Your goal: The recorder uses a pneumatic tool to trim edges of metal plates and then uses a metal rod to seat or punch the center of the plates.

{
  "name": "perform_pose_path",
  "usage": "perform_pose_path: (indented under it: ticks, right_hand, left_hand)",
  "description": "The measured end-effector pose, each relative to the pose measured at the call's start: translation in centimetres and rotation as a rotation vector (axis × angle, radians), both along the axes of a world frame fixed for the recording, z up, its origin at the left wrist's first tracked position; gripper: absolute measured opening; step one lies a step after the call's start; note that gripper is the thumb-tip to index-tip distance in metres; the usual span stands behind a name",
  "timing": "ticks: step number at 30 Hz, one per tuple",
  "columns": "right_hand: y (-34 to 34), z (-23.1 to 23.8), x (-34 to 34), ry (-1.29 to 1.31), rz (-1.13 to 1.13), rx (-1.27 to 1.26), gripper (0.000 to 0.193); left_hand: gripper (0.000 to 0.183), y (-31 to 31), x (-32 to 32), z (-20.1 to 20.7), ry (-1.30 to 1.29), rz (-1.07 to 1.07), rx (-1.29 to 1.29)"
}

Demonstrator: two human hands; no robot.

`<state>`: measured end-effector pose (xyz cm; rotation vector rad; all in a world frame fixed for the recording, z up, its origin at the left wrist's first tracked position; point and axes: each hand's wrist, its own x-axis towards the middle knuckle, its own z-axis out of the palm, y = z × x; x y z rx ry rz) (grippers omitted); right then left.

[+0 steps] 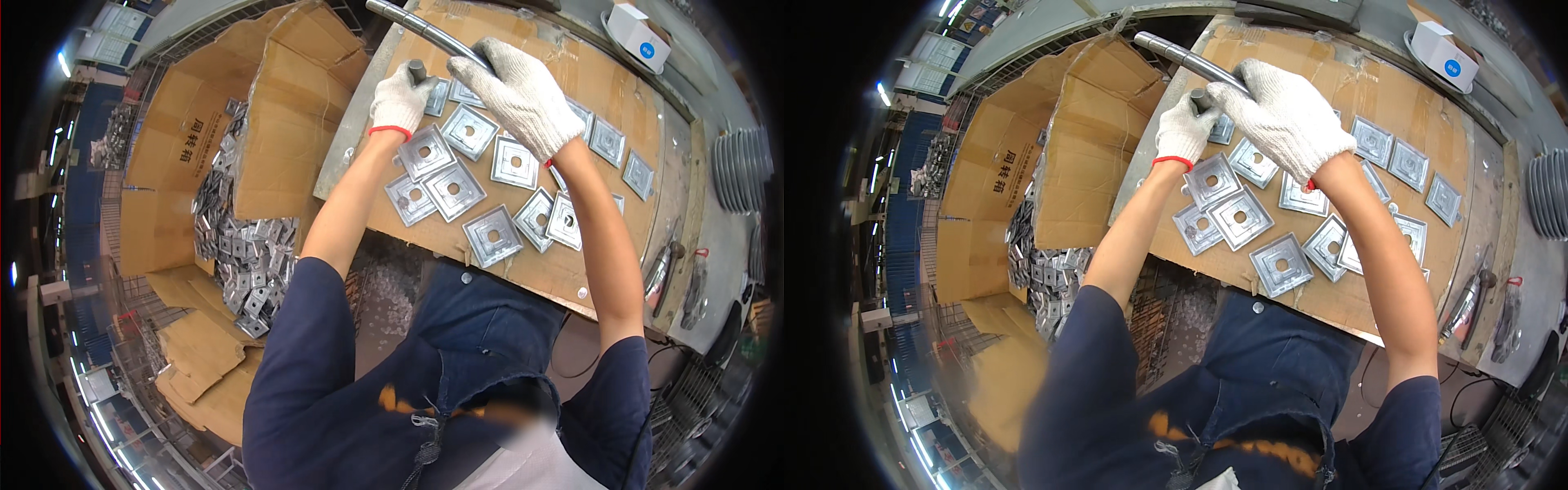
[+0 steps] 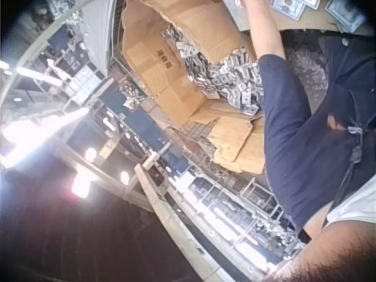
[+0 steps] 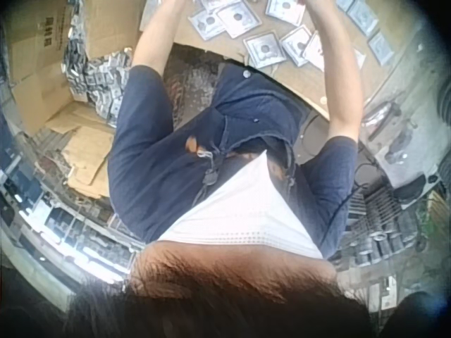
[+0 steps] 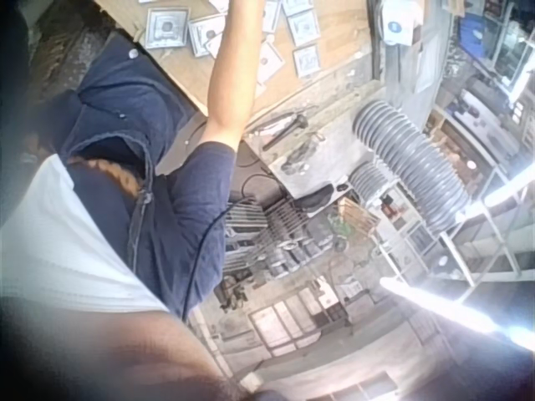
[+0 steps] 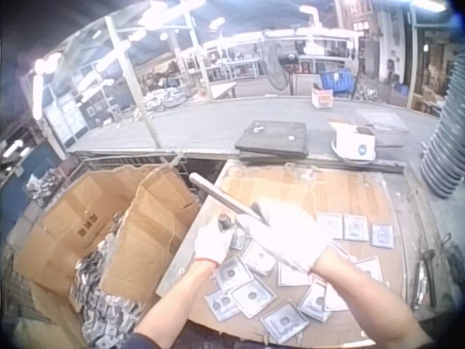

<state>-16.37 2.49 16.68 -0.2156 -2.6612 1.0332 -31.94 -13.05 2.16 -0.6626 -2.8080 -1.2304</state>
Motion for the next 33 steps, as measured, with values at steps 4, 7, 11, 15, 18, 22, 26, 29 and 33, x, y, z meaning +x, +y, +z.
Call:
perform_pose_path:
  ticks: [4, 7, 11, 15, 18, 22, 26, 29, 33]
  right_hand:
    - [-0.2, -0.1, 0.5, -0.062, 0.007, -0.022, 0.06]
    - [0.2, 0.0, 0.6, -0.078, -0.002, 0.023, 0.06]
    - [-0.1, 0.2, 0.4, 0.04, -0.001, 0.055, 0.059]
    - [-2.1, 0.4, -0.4, 0.113, -0.045, 0.016, 0.055]
    - [-2.6, -2.0, -1.8, -0.133, -0.092, 0.158, 0.054]
    - [0.2, -7.2, -2.6, -0.208, 0.036, 0.35, 0.055]
    - [-0.7, -3.4, -0.8, -0.216, -0.044, 0.19, 0.055]
    - [-1.3, -2.9, 0.8, -0.171, -0.103, 0.057, 0.053]
    - [-1.4, -7.5, 3.6, -0.201, -0.192, 0.032, 0.054]
  left_hand:
    - [0.04, -0.6, -0.7, -0.4, 0.017, -0.024, -0.017]
    - [0.045, -0.7, -1.4, 0.3, -0.056, -0.082, -0.08]
    - [0.052, -0.8, -1.1, 0.7, -0.057, -0.103, -0.086]
    - [0.052, -1.4, -1.5, 1.1, -0.066, -0.051, -0.174]
    - [0.053, -1.0, -0.6, 2.0, -0.077, -0.082, -0.139]
    - [0.051, -0.2, -0.1, 2.6, -0.08, -0.057, -0.237]
    - [0.059, -0.7, -0.3, 2.3, -0.099, -0.103, -0.18]
    - [0.051, -1.3, -0.5, 1.9, -0.045, -0.028, -0.08]
    - [0.051, -0.7, -0.1, 3.6, -0.081, -0.013, -0.093]
